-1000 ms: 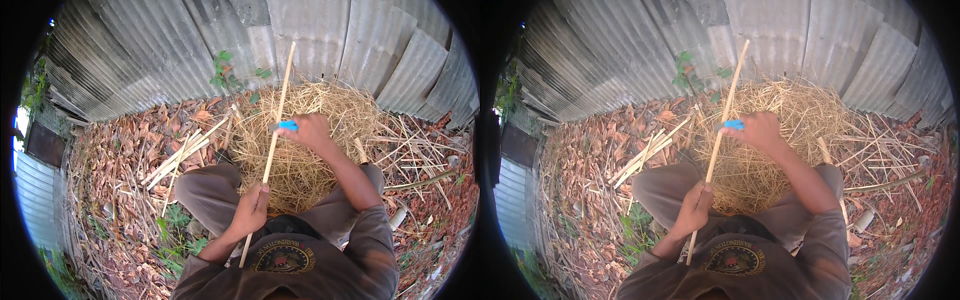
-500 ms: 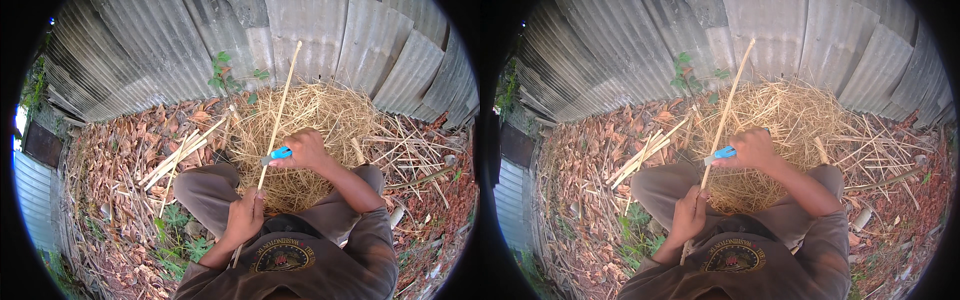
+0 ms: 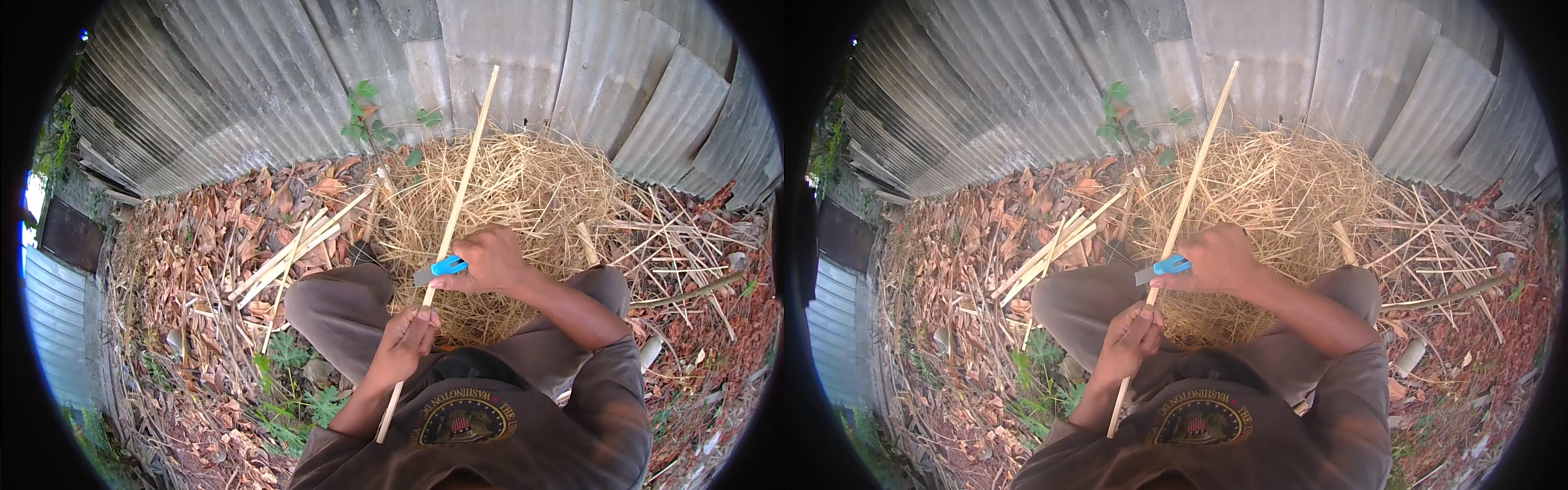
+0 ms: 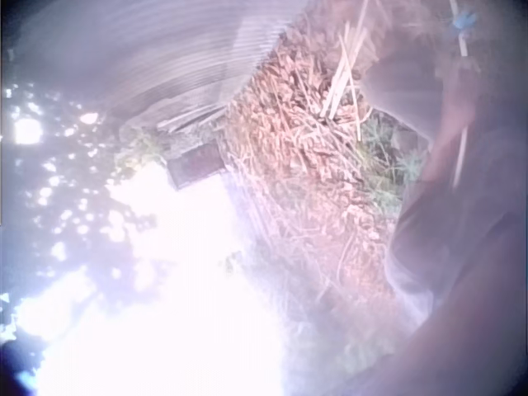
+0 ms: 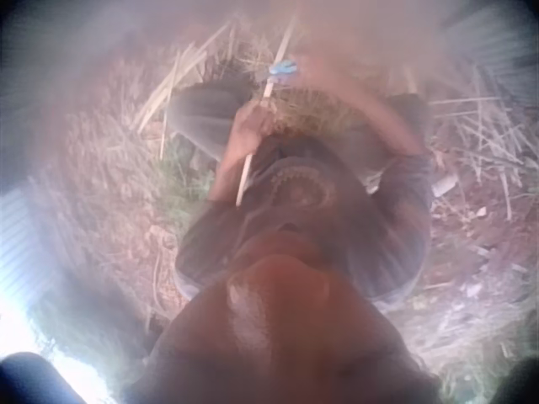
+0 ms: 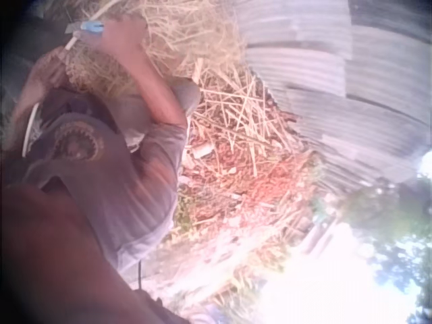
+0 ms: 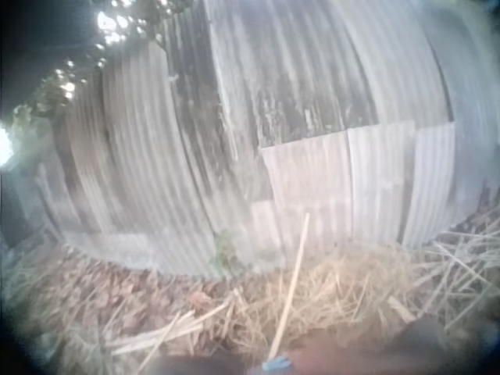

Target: The person sits on the ground and uses a blue utility knife to split a long bamboo stick into thin strips. Afterward, the person uses a machete to further split and shape the bamboo pieces.

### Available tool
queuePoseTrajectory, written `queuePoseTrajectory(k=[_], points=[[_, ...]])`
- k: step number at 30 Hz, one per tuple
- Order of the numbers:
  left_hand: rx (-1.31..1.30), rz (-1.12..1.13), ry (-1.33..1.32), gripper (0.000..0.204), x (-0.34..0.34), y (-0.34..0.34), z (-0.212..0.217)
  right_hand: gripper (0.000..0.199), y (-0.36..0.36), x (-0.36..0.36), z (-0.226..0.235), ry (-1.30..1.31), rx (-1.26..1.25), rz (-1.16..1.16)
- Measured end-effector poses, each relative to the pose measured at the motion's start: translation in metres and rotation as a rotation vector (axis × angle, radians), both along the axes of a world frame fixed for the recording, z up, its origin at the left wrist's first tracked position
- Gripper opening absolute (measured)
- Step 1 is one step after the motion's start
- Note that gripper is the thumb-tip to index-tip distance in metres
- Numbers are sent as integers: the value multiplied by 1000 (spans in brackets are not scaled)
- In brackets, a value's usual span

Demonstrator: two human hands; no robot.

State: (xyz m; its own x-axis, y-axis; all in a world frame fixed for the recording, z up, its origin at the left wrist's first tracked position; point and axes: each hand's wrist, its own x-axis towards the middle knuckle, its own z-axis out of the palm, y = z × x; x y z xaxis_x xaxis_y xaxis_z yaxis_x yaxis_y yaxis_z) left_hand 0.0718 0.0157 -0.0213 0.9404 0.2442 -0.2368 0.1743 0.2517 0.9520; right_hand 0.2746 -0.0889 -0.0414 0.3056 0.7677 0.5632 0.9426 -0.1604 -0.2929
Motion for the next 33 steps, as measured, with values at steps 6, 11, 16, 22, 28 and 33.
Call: queuePoseTrajectory(k=[6, 11, 16, 22, 28, 33], points=[[-538, 59, -20, 25, 7, -6, 4, 73, -4, 19, -10, 24, -99, -120], [-586, 62, -5, 24, 16, -6, 10, 73, -2, 19, -3, -4, -63, -35], [-646, 79, 33, 23, 18, -8, 20, 74, 5, 40, -13, -9, -52, -140], [-704, 57, 46, 23, 11, -4, 16, 74, 8, 40, -18, -32, -48, -189], [-750, -45, 126, 25, -26, -6, 18, 81, -8, 134, -13, 255, -335, -619], [-696, -85, 172, 26, -38, 3, 21, 82, -28, 173, -3, 159, -156, -874]])
